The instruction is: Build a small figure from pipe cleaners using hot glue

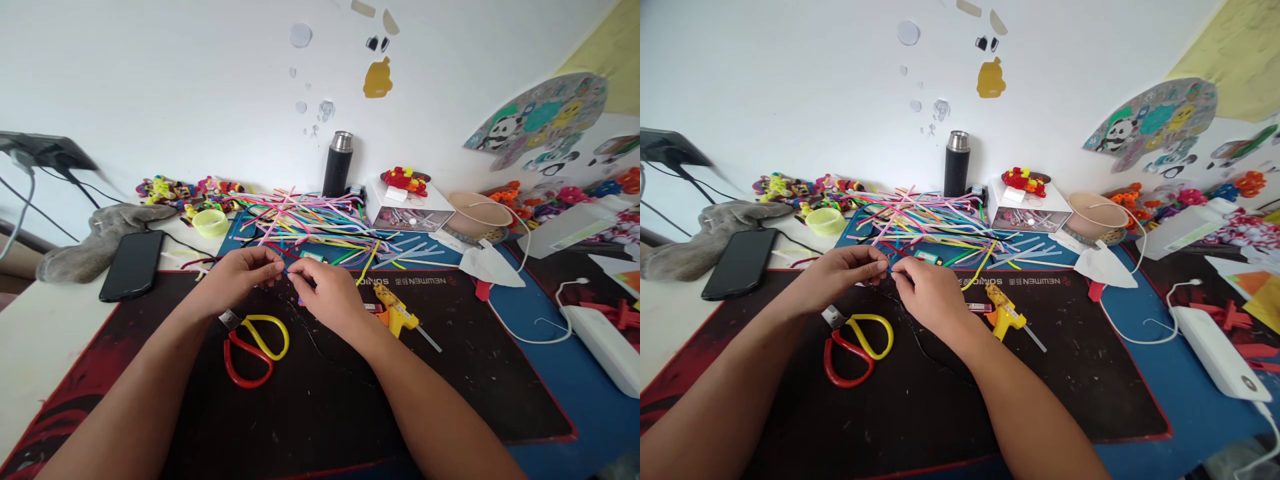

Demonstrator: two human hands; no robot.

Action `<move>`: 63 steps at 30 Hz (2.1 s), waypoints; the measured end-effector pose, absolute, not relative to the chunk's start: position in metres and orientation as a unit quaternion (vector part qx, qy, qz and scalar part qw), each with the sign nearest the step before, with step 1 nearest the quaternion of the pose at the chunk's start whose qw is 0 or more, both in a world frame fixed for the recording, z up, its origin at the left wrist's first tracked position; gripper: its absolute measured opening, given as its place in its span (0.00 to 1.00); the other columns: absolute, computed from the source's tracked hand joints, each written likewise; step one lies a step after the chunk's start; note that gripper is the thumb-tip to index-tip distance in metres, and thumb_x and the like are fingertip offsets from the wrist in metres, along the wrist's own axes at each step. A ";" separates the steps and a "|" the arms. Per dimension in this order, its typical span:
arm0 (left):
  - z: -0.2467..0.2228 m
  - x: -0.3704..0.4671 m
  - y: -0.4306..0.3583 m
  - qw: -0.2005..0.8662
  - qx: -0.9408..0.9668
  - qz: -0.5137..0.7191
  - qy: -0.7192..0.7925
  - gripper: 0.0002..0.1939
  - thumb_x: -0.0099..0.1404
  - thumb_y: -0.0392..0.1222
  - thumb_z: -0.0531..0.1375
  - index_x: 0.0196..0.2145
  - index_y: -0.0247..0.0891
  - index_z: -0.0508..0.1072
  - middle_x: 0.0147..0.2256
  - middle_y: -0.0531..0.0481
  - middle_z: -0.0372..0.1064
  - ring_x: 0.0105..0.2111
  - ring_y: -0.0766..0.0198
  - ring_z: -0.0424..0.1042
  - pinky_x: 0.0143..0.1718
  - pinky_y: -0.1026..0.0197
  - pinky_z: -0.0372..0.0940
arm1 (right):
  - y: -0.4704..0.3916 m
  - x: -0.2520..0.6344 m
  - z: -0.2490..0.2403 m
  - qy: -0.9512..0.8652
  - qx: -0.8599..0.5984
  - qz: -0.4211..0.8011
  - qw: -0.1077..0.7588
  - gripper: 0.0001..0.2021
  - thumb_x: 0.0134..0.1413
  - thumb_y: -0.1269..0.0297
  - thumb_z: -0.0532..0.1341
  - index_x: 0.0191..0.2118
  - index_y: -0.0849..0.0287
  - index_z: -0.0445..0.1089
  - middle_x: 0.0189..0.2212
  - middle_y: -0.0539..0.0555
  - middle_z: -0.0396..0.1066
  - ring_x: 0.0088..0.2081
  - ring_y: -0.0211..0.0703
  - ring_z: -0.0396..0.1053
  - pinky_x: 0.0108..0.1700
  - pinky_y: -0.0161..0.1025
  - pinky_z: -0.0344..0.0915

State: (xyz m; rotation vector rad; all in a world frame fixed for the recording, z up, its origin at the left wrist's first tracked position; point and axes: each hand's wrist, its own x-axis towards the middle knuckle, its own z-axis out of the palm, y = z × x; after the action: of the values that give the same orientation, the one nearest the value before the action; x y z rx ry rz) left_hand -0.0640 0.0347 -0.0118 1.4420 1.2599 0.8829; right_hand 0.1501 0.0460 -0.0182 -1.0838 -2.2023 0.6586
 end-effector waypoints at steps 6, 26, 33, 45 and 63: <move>-0.015 -0.063 0.034 0.488 0.609 0.349 0.519 0.20 0.66 0.60 0.67 0.36 0.38 0.78 0.29 0.53 0.71 0.31 0.62 0.68 0.35 0.61 0.63 | 0.047 0.151 -0.018 -0.837 -0.405 0.242 0.278 0.04 0.70 0.67 0.63 0.42 0.53 0.76 0.35 0.49 0.81 0.34 0.41 0.76 0.37 0.36 0.61; -0.013 -0.060 0.033 0.433 0.670 0.289 0.529 0.20 0.71 0.61 0.59 0.37 0.40 0.75 0.30 0.53 0.69 0.31 0.61 0.69 0.34 0.60 0.64 | 0.050 0.152 -0.023 -0.852 -0.389 0.220 0.274 0.05 0.71 0.67 0.63 0.41 0.54 0.76 0.38 0.50 0.81 0.38 0.42 0.76 0.40 0.37 0.61; -0.014 -0.061 0.032 0.435 0.671 0.287 0.527 0.20 0.71 0.61 0.59 0.37 0.40 0.75 0.30 0.53 0.70 0.31 0.61 0.69 0.34 0.60 0.65 | 0.050 0.152 -0.021 -0.849 -0.390 0.233 0.270 0.04 0.71 0.67 0.63 0.42 0.54 0.76 0.40 0.50 0.82 0.41 0.43 0.77 0.43 0.37 0.63; -0.013 -0.054 0.033 0.469 0.633 0.323 0.525 0.23 0.66 0.64 0.64 0.35 0.40 0.76 0.29 0.53 0.69 0.30 0.61 0.69 0.33 0.61 0.65 | 0.051 0.153 -0.018 -0.832 -0.404 0.259 0.277 0.02 0.70 0.65 0.65 0.42 0.53 0.76 0.39 0.50 0.82 0.40 0.44 0.78 0.41 0.37 0.64; -0.011 -0.057 0.034 0.487 0.596 0.356 0.530 0.24 0.63 0.64 0.67 0.35 0.38 0.77 0.30 0.50 0.73 0.30 0.61 0.70 0.33 0.60 0.66 | 0.051 0.153 -0.019 -0.805 -0.413 0.288 0.314 0.03 0.67 0.66 0.66 0.44 0.52 0.77 0.36 0.49 0.82 0.36 0.43 0.78 0.40 0.38 0.66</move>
State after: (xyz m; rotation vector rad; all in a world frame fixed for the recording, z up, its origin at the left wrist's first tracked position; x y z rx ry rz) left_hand -0.0567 0.0336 -0.0105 1.4498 1.2897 0.8651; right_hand 0.1535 0.0512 -0.0189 -1.0877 -2.1216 0.7600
